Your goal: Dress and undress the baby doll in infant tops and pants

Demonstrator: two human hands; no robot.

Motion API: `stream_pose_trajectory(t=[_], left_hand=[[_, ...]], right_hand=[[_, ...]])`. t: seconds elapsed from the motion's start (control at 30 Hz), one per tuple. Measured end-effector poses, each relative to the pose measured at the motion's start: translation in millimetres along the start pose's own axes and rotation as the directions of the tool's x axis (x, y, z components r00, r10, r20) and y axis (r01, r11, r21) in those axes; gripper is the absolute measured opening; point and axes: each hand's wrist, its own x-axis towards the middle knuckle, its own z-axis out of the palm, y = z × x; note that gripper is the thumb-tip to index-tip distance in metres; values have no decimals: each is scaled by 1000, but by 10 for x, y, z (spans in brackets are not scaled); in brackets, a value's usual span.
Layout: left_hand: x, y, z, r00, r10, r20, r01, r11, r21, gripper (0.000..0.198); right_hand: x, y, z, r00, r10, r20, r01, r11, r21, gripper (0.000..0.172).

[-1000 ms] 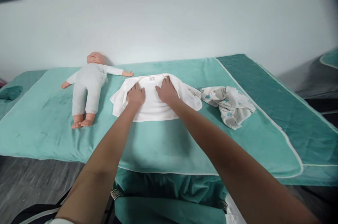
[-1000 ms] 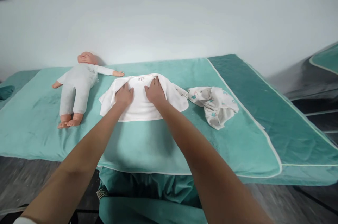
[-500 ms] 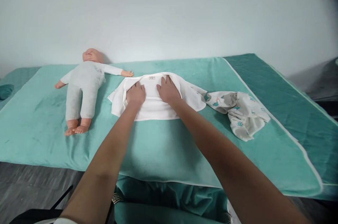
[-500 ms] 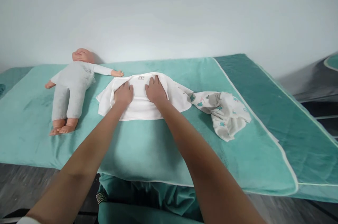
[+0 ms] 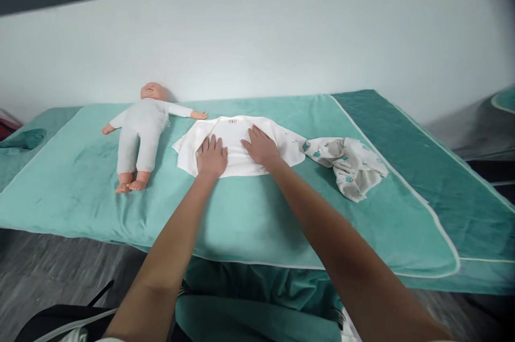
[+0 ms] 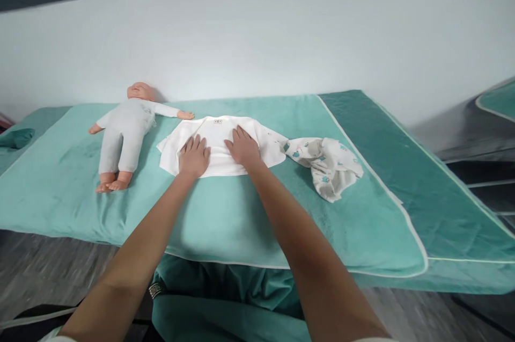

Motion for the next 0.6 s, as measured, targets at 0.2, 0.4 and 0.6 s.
stream_pose_trajectory(t=[0.2, 0.4, 0.6], left_hand=[[-206, -21, -53, 1000, 28, -2, -28, 1000, 5, 57], [-246, -22, -103, 998, 48, -36, -48, 999, -8, 50], [-235, -39, -130, 998, 30, -49, -32, 999, -43, 42]], right_hand=[[-465, 7, -87, 980, -184, -82, 182, 983, -30, 58], [-1091, 157, -266, 933, -340, -119, 338, 940, -34, 39], [-1015, 415, -424, 952, -248, -180, 265, 962, 73, 39]])
